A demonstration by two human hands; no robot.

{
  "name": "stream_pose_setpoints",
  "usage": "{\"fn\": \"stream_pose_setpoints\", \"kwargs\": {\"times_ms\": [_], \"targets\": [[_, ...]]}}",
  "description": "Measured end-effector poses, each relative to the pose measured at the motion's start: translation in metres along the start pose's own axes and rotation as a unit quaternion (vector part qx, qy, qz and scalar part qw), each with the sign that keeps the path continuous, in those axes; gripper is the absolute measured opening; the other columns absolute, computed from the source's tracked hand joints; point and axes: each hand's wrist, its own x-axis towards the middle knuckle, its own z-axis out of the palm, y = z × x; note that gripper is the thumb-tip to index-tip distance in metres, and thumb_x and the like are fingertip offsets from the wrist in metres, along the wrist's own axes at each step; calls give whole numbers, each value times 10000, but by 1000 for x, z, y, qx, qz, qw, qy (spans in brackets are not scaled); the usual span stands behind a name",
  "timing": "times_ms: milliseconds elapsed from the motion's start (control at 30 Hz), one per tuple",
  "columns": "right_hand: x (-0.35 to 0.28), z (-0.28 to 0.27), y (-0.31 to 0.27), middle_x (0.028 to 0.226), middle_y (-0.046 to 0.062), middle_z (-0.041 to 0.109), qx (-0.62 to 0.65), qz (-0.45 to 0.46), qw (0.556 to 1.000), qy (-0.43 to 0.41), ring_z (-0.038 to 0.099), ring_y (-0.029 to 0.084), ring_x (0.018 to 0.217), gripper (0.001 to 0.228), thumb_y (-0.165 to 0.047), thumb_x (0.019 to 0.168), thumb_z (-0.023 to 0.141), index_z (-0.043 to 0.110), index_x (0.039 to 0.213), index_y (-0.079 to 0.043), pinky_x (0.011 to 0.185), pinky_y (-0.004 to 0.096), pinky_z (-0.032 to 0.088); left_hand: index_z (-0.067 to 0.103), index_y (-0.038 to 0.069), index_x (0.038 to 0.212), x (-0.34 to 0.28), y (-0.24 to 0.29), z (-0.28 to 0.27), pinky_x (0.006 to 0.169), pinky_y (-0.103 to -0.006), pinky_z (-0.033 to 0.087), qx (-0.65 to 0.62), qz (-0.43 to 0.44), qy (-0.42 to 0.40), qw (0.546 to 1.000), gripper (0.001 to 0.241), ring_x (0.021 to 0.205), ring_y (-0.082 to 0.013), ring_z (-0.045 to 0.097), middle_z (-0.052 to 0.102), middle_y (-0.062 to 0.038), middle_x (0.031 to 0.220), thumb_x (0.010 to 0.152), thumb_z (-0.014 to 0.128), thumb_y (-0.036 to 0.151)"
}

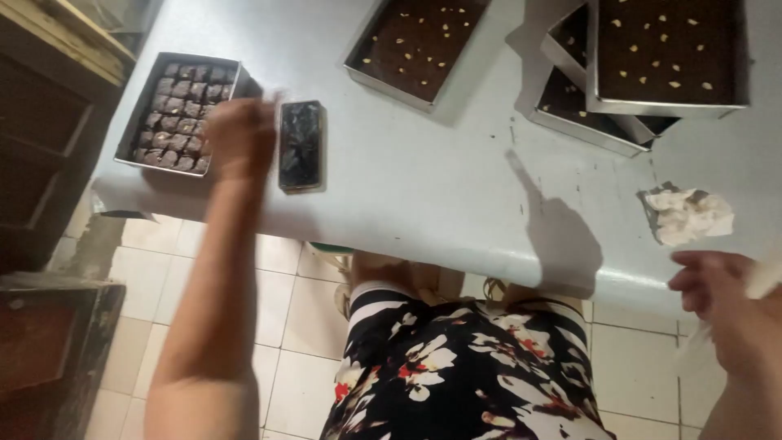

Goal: Cutting a tray of brownies into uniform squares using a plastic spatula.

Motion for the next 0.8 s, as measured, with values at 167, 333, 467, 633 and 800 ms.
{"fn": "stream_pose_setpoints", "kwargs": {"times_ms": [167,333,467,633,800], "targets": [[8,-33,55,1261,202,627,10,-132,991,31,604,309,1090,575,-59,913,259,606,1362,33,1026,416,499,653,242,1344,12,169,19,1093,-589,299,-132,111,-8,985,474,1310,-305,498,605,-84,1377,881,708,332],[12,-53,91,1144,62,579,30,-40,983,174,528,201,921,291,-338,1187,416,626,1259,-150,618,302,405,361,187,1622,24,249,13,1230,-710,115,4,171,-225,959,749,1559,-380,265,412,-91,1646,913,597,134],[-9,-61,74,1027,41,705,-198,34,961,192,678,247,743,57,-143,1112,665,720,1122,-158,622,311,540,708,209,1162,39,259,59,1208,-664,233,-5,212,-125,969,287,1125,-315,575,676,-38,1096,930,567,116],[-14,-59,136,957,212,672,-168,-107,971,131,646,297,903,542,361,1034,546,599,1490,74,813,400,420,758,157,763,36,255,105,1097,-617,391,-99,250,95,958,175,823,-344,573,617,-49,758,762,608,68],[21,-57,184,926,111,641,191,-177,965,32,666,221,822,364,-391,1196,555,594,1405,-95,861,363,597,754,120,789,2,269,71,1002,-573,471,-82,303,63,948,204,803,-348,556,593,-92,787,784,572,28]]}}
